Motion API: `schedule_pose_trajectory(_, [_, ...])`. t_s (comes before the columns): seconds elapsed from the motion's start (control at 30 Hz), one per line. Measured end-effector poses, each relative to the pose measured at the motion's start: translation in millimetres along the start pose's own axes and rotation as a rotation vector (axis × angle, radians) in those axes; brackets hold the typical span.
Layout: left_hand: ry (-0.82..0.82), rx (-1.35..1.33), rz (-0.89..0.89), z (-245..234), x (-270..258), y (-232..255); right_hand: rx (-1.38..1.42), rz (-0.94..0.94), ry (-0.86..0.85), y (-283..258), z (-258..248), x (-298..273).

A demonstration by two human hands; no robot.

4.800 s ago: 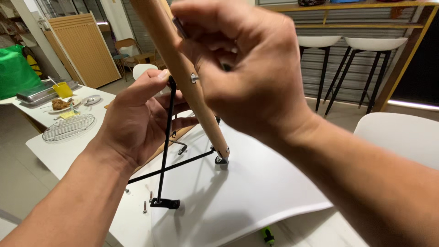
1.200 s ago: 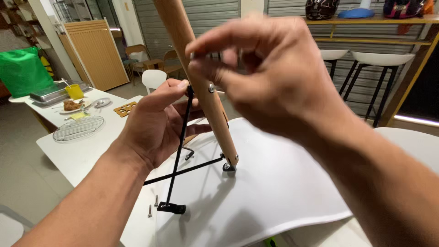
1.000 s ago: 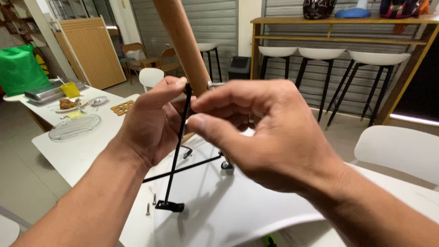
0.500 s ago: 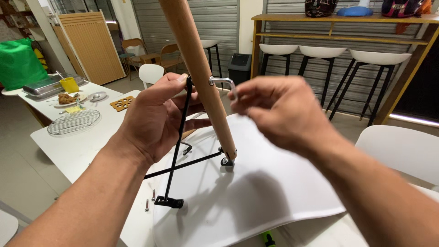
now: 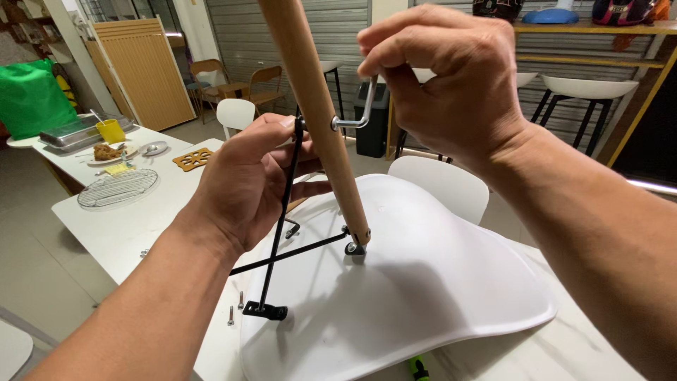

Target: The person assembles a chair by attaching wooden legs to a white plastic seat using metal brackets, screws, and an Allen key. They insert the legs, align the brackets, and tighten the screws to secure the components.

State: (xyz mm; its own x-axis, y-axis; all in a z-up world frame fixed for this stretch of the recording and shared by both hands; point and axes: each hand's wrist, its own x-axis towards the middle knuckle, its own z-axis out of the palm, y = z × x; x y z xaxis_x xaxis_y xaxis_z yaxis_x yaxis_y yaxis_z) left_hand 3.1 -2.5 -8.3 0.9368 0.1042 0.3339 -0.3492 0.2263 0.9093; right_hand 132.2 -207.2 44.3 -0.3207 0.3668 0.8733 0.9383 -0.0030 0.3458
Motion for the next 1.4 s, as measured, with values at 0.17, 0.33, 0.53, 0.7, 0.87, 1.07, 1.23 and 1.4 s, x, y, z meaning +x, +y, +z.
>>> schedule_pose_trajectory(0.17, [0.246, 0.033, 0.048, 7, 5, -9, 0.030, 0.068, -0.002, -1, -1, -1])
schedule_pose_trajectory(0.33, [0.653, 0.155, 0.345, 4, -7, -61, 0.101, 0.215, 0.036, -18, 13, -8])
schedule_pose_trajectory(0.53, [0.951, 0.178, -0.059, -43, -66, -125, 0.137, 0.466, -0.047, -35, 13, -19])
schedule_pose_trajectory(0.7, [0.981, 0.063, -0.465, -39, -65, -154, 0.100, 0.482, -0.051, -32, 10, -17])
schedule_pose_trajectory(0.87, [0.970, 0.242, -0.417, -38, -52, -146, 0.148, 0.562, -0.077, -30, 2, -24])
schedule_pose_trajectory(1.07, [0.788, -0.333, -0.340, -18, -32, -94, 0.213, 0.692, -0.095, -36, 0, -25])
schedule_pose_trajectory(1.23, [0.721, -0.374, -0.410, 9, -35, -47, 0.211, 0.758, -0.116, -42, 5, -28])
schedule_pose_trajectory(1.4, [0.580, -0.482, -0.483, 38, -43, -26, 0.238, 0.785, -0.080, -49, 8, -27])
